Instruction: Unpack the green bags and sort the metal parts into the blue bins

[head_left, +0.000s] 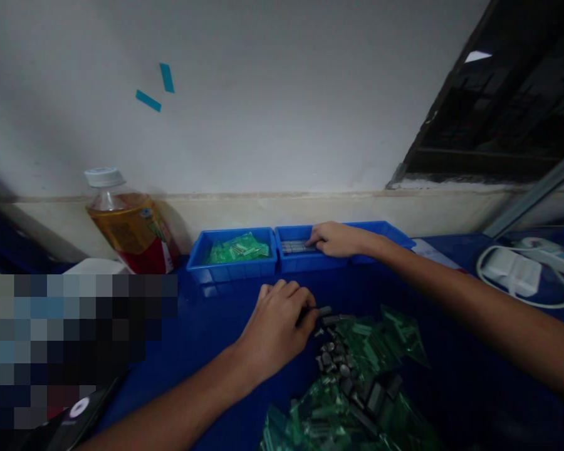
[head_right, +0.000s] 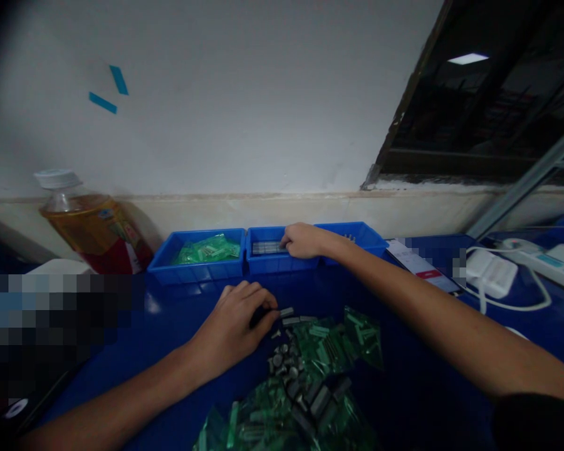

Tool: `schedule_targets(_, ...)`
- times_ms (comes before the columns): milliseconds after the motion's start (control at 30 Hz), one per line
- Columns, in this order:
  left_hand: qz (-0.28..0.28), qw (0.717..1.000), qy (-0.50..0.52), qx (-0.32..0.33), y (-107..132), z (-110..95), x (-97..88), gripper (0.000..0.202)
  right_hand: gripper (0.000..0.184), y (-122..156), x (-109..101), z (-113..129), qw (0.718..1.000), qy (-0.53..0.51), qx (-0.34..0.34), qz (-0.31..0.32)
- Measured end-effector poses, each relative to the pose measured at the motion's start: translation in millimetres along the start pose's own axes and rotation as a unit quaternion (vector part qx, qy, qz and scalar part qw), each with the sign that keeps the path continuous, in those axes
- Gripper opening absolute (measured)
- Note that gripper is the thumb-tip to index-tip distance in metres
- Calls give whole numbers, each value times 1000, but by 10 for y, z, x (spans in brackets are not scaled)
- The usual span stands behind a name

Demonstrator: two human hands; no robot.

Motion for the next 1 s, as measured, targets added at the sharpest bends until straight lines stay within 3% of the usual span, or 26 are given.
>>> schedule_targets(367,9,1000,-6,-2,-3,2,4,9,29,-28,-101,-41,999,-1,-4,-38)
schedule_targets(567,11,1000,7,-2,-1,3,9,9,19,-176,-15,-101,1000,-6,-14,-11)
schedule_targets(700,15,1000,17,-4,-1,12,15,9,23,-200,19,-57,1000,-21,-18,-8)
schedule_targets(900,9,1000,23,-9,-5,30,19,6,22,-194,-20,-56,998,-52,-15,-24)
schedule_targets(1000,1,1000,27,-3,-5,32,15,8,17,-95,-105,-79,996,-66,4,-61)
Point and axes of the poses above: each hand's wrist, its own y-axis away from the middle knuckle, its own x-axis out of the palm, z = x × y, the point moved 8 cm from there along -y, towards the middle knuckle, and after that the axes turned 13 degrees about y, right-handed, at the moved point
